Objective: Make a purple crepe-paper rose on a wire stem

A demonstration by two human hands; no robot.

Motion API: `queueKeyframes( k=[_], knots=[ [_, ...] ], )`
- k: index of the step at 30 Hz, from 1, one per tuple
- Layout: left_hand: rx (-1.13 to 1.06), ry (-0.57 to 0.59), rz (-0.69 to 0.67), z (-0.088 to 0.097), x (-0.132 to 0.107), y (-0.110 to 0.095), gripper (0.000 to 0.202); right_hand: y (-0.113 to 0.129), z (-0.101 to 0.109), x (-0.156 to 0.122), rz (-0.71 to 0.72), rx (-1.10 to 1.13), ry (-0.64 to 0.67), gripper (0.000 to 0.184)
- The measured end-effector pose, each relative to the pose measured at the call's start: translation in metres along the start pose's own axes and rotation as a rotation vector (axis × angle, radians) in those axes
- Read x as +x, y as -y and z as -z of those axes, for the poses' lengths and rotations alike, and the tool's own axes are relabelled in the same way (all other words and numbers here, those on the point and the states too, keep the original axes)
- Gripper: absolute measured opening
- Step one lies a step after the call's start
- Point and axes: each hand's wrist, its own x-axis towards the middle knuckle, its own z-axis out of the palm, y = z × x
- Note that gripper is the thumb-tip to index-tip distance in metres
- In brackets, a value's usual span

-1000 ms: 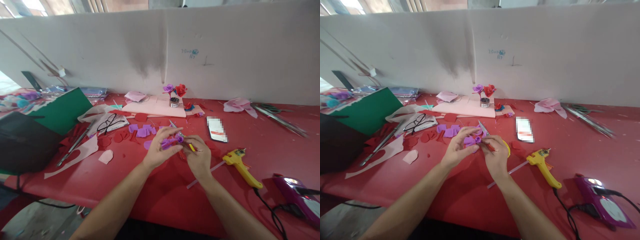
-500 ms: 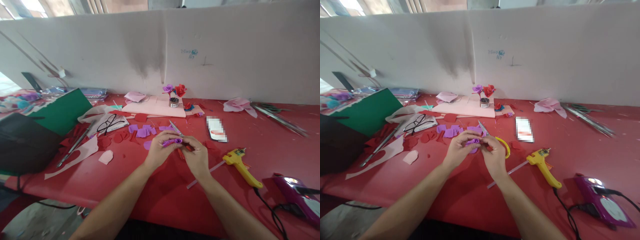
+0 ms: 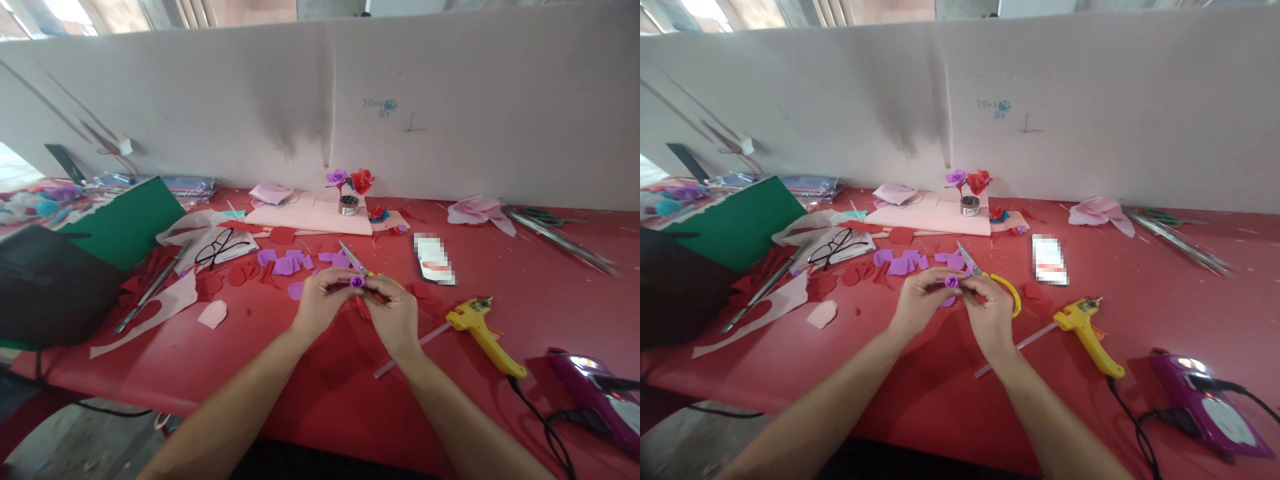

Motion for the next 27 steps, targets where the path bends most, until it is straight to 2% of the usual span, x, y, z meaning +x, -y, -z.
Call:
queueKeyframes(
  k=[15,27],
  knots=[
    [-0.008,-0.044,-0.03,-0.0032,-0.0047,-0.0018,0.01,0.0022,0.0021,0.0013,0.047,-0.011,-0.007,0.014],
    [-0.042,-0.06,0.013,-0.0027,-0.0058,0.0018,0.011,0.0022,0.0009,0.0009,0.062,0.05,-0.006,0.017]
  ],
)
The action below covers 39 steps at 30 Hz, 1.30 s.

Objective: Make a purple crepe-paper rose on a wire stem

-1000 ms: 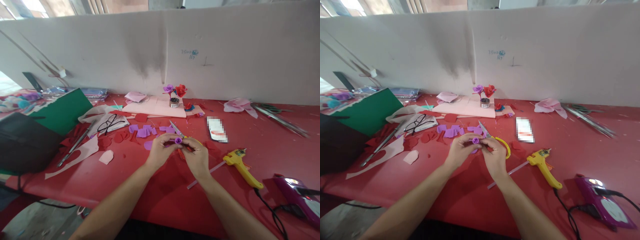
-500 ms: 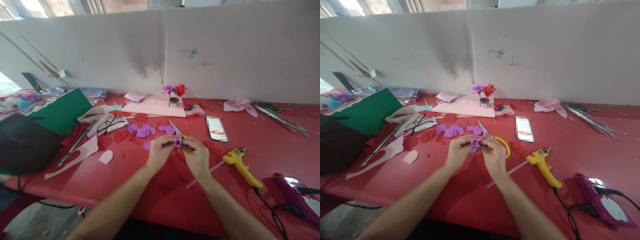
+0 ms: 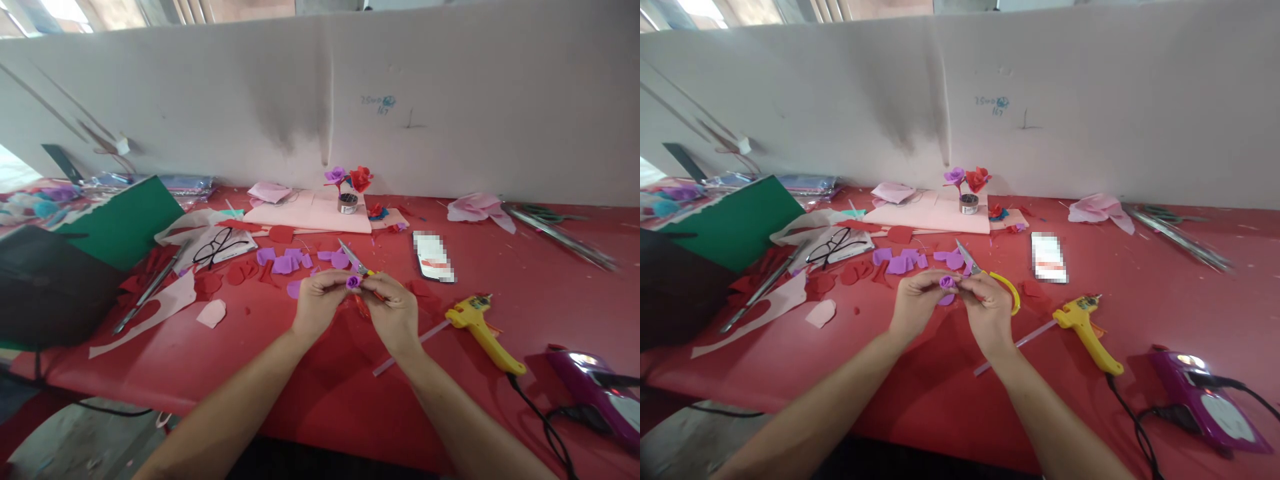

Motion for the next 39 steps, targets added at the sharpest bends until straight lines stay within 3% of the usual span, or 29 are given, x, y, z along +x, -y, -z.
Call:
queueKeyframes(
  k=[15,39],
  knots=[
    [-0.125,-0.029,0.092,0.0003,0.0044,0.0001,0.014,0.0034,-0.001,-0.0025,0.095,-0.165,-0.004,0.008],
    [-0.177,-0.013,0.073,-0.0028,0.0003,-0.0058,0.012,0.0077,0.001,-0.0032,0.262,-0.181,0.049,0.019]
  ],
)
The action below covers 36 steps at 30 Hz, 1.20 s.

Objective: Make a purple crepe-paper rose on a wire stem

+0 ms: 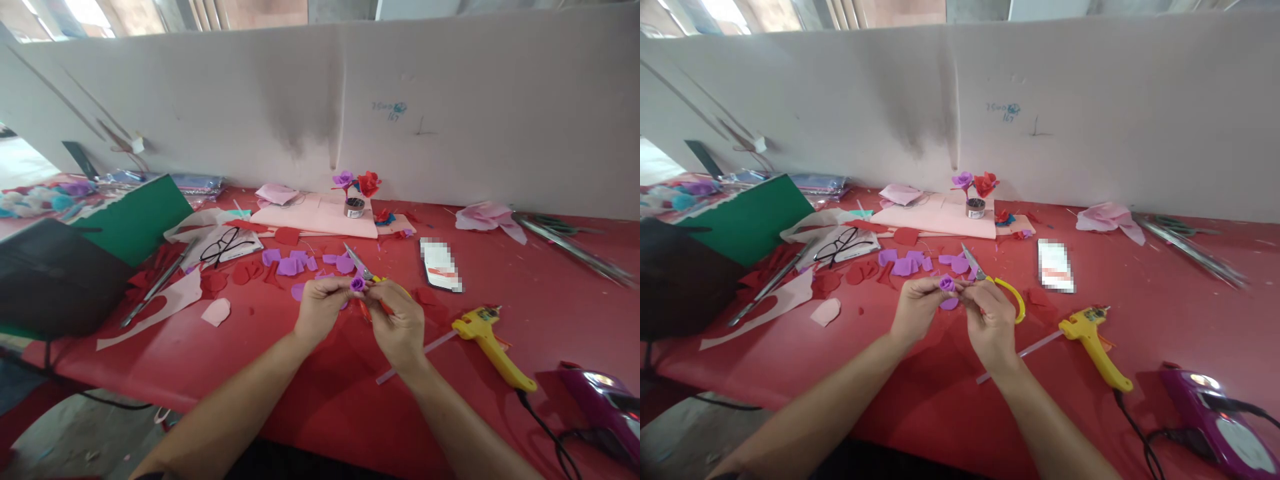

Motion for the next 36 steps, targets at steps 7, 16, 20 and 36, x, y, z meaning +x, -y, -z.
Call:
queueKeyframes(
  k=[7,16,20,36],
  knots=[
    [0.003,0.005,0.005,0.0015,-0.0003,0.0021,0.014,-0.0015,0.0011,0.0008,0.005,0.015,0.025,0.02],
    [0.014,0.007,0.001,0.0026,0.0001,0.0032,0.012,0.0006,0.002,0.0036,0.019,0.011,0.042,0.02],
    [0.0,0.006,-0.011,0.0018,-0.0001,0.0022,0.008,0.0012,0.0026,0.005,0.017,0.002,0.032,0.019],
    [0.025,0.082,-0.1,0.0021,-0.0013,0.0012,0.01,-0.0019,0.0022,0.0022,-0.152,0.046,0.014,0.016]
  ],
)
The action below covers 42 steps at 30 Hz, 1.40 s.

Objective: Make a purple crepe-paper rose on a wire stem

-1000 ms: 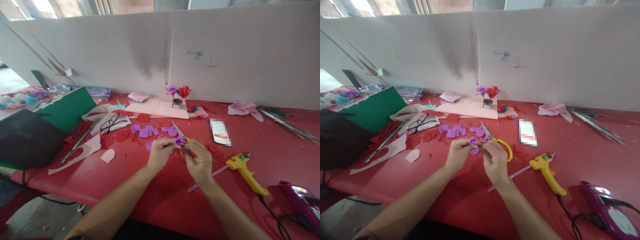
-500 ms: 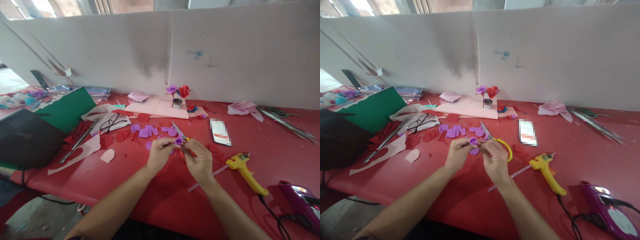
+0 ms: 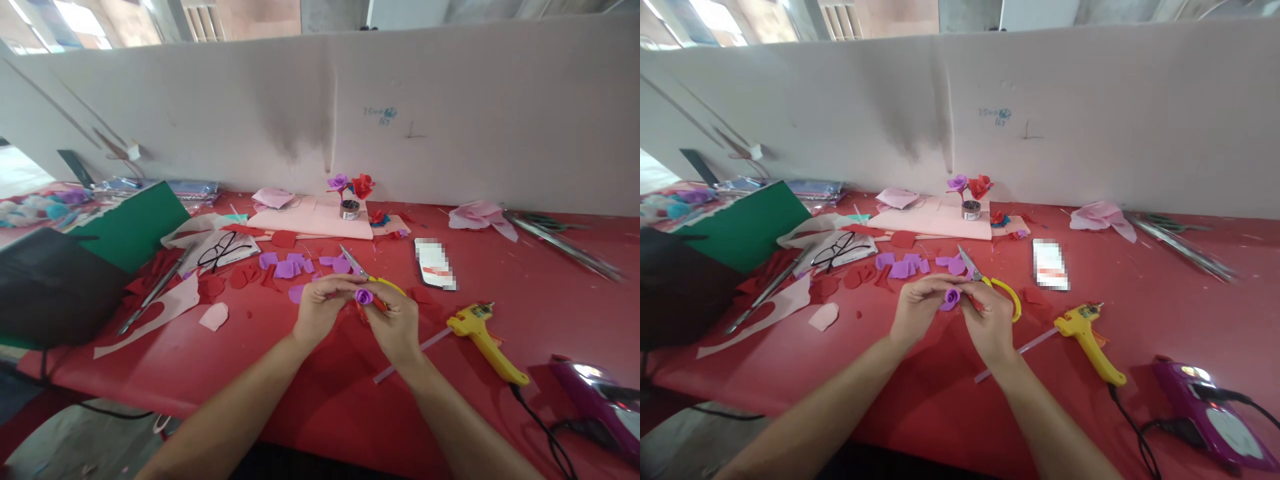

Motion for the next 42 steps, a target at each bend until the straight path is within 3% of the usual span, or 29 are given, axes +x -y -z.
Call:
queueKeyframes(
  k=[15,24,33,42],
  knots=[
    [0.07,-0.071,0.025,0.001,0.004,-0.004,0.01,0.001,0.003,-0.001,0.041,-0.053,0.009,0.013],
    [0.211,0.081,-0.055,0.002,0.004,-0.001,0.022,0.006,0.003,0.002,-0.021,0.176,0.04,0.024],
    [0.054,0.037,0.088,-0.004,-0.001,0.003,0.02,0.003,0.004,0.0,-0.107,0.233,0.039,0.019],
    [-0.094,-0.047,0.108,-0.003,-0.003,0.009,0.015,0.012,0.003,0.002,-0.175,0.39,0.049,0.021]
  ],
)
